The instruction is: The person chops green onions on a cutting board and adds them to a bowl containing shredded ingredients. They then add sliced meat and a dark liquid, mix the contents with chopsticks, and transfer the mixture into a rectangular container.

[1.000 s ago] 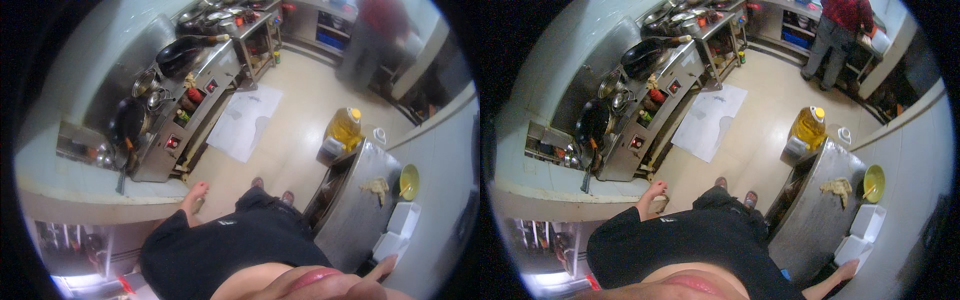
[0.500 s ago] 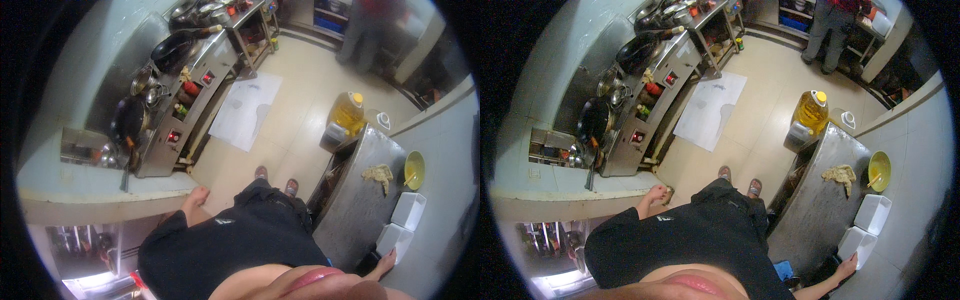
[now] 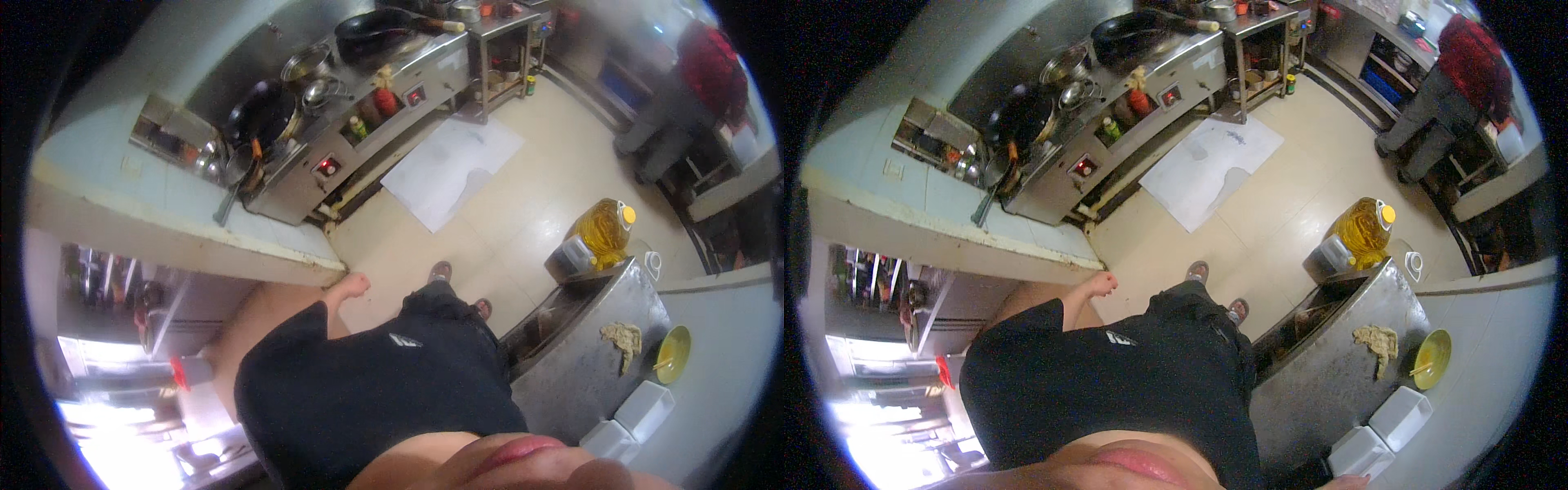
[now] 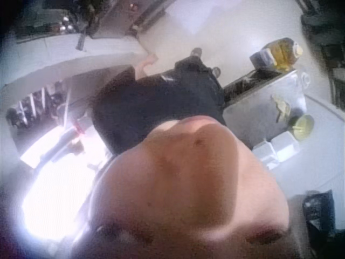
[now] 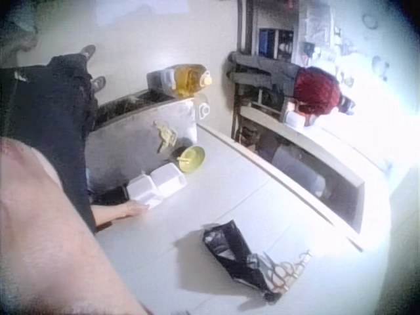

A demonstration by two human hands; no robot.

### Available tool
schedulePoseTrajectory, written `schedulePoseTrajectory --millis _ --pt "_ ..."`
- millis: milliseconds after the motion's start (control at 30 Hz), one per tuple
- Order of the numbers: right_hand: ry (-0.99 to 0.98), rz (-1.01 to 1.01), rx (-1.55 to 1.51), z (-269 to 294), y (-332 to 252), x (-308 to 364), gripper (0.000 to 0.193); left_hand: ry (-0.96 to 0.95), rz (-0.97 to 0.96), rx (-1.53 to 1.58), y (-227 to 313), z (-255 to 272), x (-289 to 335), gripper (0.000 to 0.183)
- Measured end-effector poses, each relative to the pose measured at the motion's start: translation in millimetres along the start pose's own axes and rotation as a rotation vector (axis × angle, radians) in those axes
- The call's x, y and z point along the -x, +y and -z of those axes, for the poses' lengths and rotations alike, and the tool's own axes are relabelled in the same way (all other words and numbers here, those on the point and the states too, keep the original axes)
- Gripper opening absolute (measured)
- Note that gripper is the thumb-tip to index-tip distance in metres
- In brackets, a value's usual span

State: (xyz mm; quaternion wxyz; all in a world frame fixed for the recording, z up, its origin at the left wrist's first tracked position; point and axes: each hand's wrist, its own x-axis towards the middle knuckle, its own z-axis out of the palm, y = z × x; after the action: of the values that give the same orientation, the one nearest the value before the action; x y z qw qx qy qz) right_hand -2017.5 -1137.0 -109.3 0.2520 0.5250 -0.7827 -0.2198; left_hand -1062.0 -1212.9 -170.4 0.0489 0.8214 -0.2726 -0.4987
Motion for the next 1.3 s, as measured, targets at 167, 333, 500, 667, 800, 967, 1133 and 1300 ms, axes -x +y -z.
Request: schedulePoseTrajectory --millis 167,333,500,667,800,967,1133,1300 --pt "-0.056 -0.103 -0.105 7.4 -16.6 -21.2 0.029 0.144 0.011 0.157 -21.6 -10.5 18.7 0.019" --pt "-0.041 -0.135 -0.139 29.4 -25.2 -51.1 0.028 0.127 -0.057 0.085 -51.4 -22.4 40.4 0.016" --pt "0.105 -0.209 -0.191 59.6 -17.9 -95.3 0.028 0.157 0.018 0.182 -100.7 -26.3 56.5 0.019" --pt "0.446 -0.172 -0.6 121.3 -11.3 -157.0 0.028 0.294 -0.053 0.052 -141.1 -21.4 70.4 0.024" --pt "0.426 0.048 -1.195 284.7 -147.1 -179.3 0.023 0.343 -0.146 0.176 -168.5 -8.7 74.7 0.026" --pt "-0.988 0.908 -1.9 489.4 -527.9 -31.1 0.025 0.22 -0.098 1.201 -199.8 23.7 111.6 0.053" --pt "-2.121 1.42 -1.435 607.9 -657.1 253.9 0.043 0.042 -0.574 1.947 -228.6 85.4 185.8 0.06" --pt "-2.368 1.354 -1.022 698.7 -683.9 404.6 0.043 0.363 -0.67 2.267 -330.7 111.8 246.4 0.068"
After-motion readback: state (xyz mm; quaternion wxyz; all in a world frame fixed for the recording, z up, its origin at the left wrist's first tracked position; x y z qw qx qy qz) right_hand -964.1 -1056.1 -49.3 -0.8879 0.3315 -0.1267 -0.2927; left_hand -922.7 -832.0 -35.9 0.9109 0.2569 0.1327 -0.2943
